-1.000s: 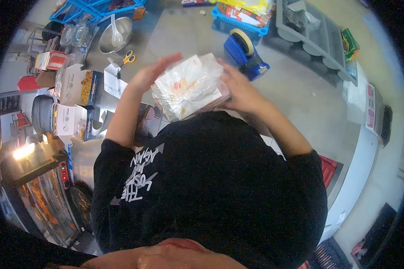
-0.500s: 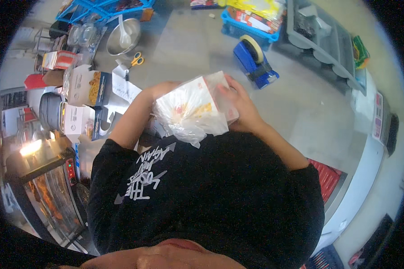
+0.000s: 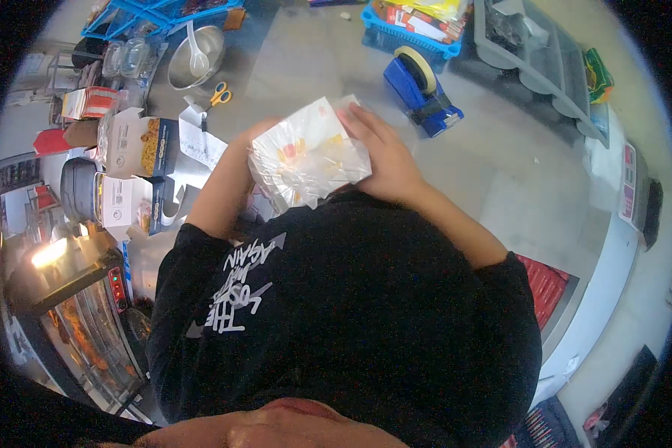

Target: The person fills out an order slip by hand, closes a box of fried chicken, places multiple boxes into a plastic bag, and then staples the order slip to the bag.

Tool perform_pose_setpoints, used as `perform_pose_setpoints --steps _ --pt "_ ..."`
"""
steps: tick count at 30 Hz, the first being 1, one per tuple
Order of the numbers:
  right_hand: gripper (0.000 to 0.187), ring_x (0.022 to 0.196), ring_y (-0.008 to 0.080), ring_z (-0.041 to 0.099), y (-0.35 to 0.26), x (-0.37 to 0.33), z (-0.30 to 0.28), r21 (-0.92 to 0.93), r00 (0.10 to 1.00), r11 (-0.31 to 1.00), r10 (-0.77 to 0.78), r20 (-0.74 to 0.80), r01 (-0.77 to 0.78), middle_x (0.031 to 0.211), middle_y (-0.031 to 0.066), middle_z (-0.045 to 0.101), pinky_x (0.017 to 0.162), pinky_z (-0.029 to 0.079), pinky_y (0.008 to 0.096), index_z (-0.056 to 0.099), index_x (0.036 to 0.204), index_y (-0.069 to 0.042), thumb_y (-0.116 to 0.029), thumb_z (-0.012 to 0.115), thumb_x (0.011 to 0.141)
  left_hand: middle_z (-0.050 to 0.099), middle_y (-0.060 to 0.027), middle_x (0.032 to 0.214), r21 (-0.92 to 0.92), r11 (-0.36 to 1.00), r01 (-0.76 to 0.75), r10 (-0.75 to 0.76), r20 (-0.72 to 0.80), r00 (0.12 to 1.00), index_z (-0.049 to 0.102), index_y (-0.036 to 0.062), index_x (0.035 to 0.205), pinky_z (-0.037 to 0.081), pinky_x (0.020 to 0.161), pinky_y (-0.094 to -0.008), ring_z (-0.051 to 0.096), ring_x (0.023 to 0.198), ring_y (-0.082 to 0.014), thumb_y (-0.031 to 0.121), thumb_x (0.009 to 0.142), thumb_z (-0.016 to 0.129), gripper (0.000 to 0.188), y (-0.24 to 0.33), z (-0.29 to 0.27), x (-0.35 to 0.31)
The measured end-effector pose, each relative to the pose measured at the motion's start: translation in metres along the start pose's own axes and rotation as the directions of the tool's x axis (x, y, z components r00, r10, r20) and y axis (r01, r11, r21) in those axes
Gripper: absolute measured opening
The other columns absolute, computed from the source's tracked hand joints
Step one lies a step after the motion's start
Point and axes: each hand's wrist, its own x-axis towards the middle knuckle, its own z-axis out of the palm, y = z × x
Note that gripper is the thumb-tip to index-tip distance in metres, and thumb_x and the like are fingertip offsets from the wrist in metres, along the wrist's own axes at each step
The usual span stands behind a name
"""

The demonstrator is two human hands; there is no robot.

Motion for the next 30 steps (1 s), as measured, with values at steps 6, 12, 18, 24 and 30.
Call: perform_pose_setpoints --steps 6,12,18,24,30 --pt "0.104 0.123 0.0366 0.029 -0.003 0.014 -0.024 0.044 0.977 0.999 -0.016 0.212 0.007 0.137 0.0177 0.024 0.101 0.026 0.0406 0.026 0.134 -0.013 -0.023 0.08 0.046 0.05 -0.0122 0.12 0.002 0.926 -0.378 0.368 -0.233 0.9 0.045 0.0003 0.121 0.028 0.1 -0.0349 0.043 0.115 -0.0198 0.017 0.085 0.048 0.04 -0.006 -0.02 -0.006" --pt "0.103 0.125 0.0345 0.025 -0.007 0.009 -0.038 -0.038 0.977 0.99 -0.124 0.176 0.133 0.137 0.0162 0.025 0.103 0.02 0.0447 0.027 0.134 -0.014 -0.03 0.08 0.047 0.009 -0.0221 0.141 0.751 0.615 -0.238 0.559 -0.202 0.804 -0.009 0.0009 0.135 0.006 0.106 -0.0352 0.01 0.132 -0.0303 0.022 0.058 0.075 0.116 -0.065 0.024 -0.102" --pt "0.062 0.125 0.0282 0.028 -0.022 0.05 -0.003 -0.181 0.908 0.9 -0.356 0.222 0.397 0.131 0.0081 0.039 0.102 0.02 0.0436 0.048 0.121 -0.015 -0.037 0.067 0.066 0.001 -0.0317 0.137 0.305 0.697 -0.649 0.716 -0.341 0.609 -0.012 -0.006 0.131 0.008 0.106 -0.0376 0.001 0.131 -0.0368 0.011 0.048 0.075 0.122 -0.079 0.075 -0.073" --pt "0.047 0.127 0.0265 0.026 -0.033 0.064 -0.006 -0.148 0.874 0.932 -0.243 0.42 0.33 0.134 0.003 0.037 0.102 0.015 0.0477 0.052 0.118 -0.02 -0.024 0.059 0.072 -0.002 -0.0341 0.136 0.67 0.607 -0.428 0.755 -0.32 0.572 -0.01 -0.0031 0.133 0.007 0.105 -0.0427 -0.001 0.129 -0.0427 0.019 0.047 0.075 0.123 -0.093 0.053 -0.061" --pt "0.045 0.129 0.019 0.024 -0.057 0.043 -0.006 -0.097 0.869 0.949 -0.232 0.437 0.301 0.131 -0.0002 0.041 0.103 0.005 0.0517 0.056 0.115 -0.023 -0.027 0.058 0.07 0.004 -0.0334 0.135 0.782 0.446 -0.435 0.881 -0.297 0.369 -0.004 -0.0004 0.134 0.016 0.103 -0.0452 0.006 0.128 -0.0445 0.025 0.045 0.078 0.124 -0.094 0.07 -0.055"
